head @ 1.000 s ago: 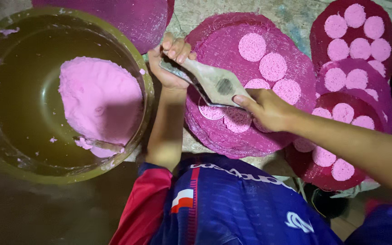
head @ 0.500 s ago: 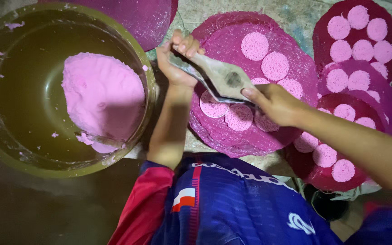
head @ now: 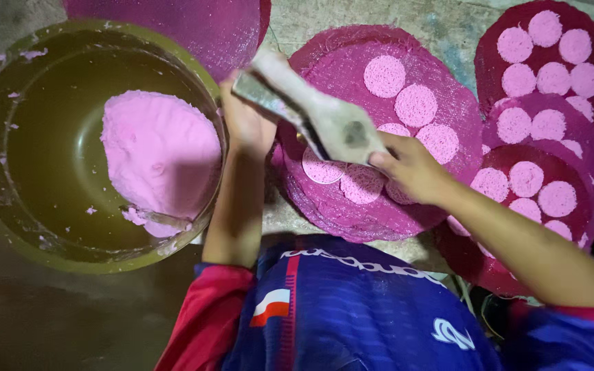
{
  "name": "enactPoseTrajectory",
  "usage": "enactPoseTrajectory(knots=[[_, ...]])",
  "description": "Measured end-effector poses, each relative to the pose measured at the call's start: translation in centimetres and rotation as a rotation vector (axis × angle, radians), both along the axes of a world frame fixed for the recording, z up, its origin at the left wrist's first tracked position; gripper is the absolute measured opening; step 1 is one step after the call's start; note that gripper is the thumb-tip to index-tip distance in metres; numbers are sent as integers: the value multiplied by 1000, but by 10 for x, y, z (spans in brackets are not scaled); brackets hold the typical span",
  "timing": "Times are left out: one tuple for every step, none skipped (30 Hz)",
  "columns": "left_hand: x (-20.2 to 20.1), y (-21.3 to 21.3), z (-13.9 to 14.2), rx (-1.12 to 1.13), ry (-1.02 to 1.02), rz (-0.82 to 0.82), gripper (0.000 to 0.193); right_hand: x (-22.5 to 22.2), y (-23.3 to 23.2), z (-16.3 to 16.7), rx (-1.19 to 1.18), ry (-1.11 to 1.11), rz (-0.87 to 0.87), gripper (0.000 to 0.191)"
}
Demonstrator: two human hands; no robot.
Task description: The person scoops pink dough from a large bowl into a wooden hand press, squeezes the press to extrude round dough pieces onto round mesh trays, and occasionally wipes the press, repositions a plastic ring, and moves filled trays aside.
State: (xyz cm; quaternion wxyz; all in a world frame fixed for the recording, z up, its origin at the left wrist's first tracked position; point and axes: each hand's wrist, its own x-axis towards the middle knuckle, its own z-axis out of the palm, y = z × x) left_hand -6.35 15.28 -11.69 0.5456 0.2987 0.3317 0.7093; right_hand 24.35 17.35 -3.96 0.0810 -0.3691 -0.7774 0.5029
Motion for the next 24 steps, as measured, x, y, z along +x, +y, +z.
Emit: enactPoseTrajectory(knots=[[4, -9, -4, -176, 254, -20, 41, 9, -4, 0, -28, 40, -19, 76], [8, -14, -7, -352, 508, -45, 39, 20, -6, 2, -56, 79, -37, 79], [17, -26, -12, -319, 495, -116, 50, 26, -9, 3, -83, 119, -56, 83], [31, -46, -15, -290, 482, -188, 75, 32, -11, 4, -103, 210, -70, 84], [36, -55, -17, -154, 754, -154, 85, 39, -13, 7, -125, 301, -83, 86], [42, -64, -18, -11, 1022, -122, 95, 43, -15, 9, -147, 392, -99, 88], [49, -71, -19, 141, 1285, -92, 107, 46, -18, 11, -169, 421, -127, 89], [54, -77, -18, 107, 1313, -111, 109, 49, -20, 12, -188, 451, -156, 90], [58, -80, -17, 75, 1342, -127, 111, 51, -22, 14, -203, 481, -183, 91], [60, -82, -15, 44, 1371, -141, 113, 54, -25, 14, -212, 506, -212, 91], [61, -82, -12, 22, 1365, -152, 112, 56, -27, 14, -221, 530, -240, 91], [60, -81, -9, -3, 1358, -162, 111, 59, -30, 13, -231, 553, -267, 92], [59, -80, -6, -28, 1352, -171, 110, 63, -31, 13, -228, 557, -278, 92], [58, -78, -4, -38, 1311, -208, 110, 68, -33, 12, -225, 562, -290, 93], [54, -75, -2, -47, 1270, -245, 110, 72, -35, 10, -221, 567, -303, 93], [50, -72, 0, -55, 1228, -283, 110, 76, -36, 8, -242, 581, -339, 95], [51, -66, 1, -48, 1265, -261, 111, 80, -38, 7, -262, 594, -375, 97], [51, -58, 1, -41, 1302, -239, 111, 84, -39, 5, -282, 608, -411, 100], [52, -49, 0, -33, 1338, -217, 112, 86, -39, 4, -282, 616, -422, 99], [54, -38, -1, -29, 1322, -247, 112, 88, -39, 2, -281, 625, -433, 98], [56, -25, -3, -23, 1307, -277, 113, 89, -39, 1, -278, 634, -444, 97], [59, -13, -5, -17, 1290, -308, 113, 90, -40, 0, -294, 652, -433, 96], [63, -4, -8, -9, 1310, -304, 113, 91, -40, -1, -307, 671, -422, 95], [67, 5, -10, 0, 1328, -301, 113, 92, -41, -2, -319, 689, -413, 94]])
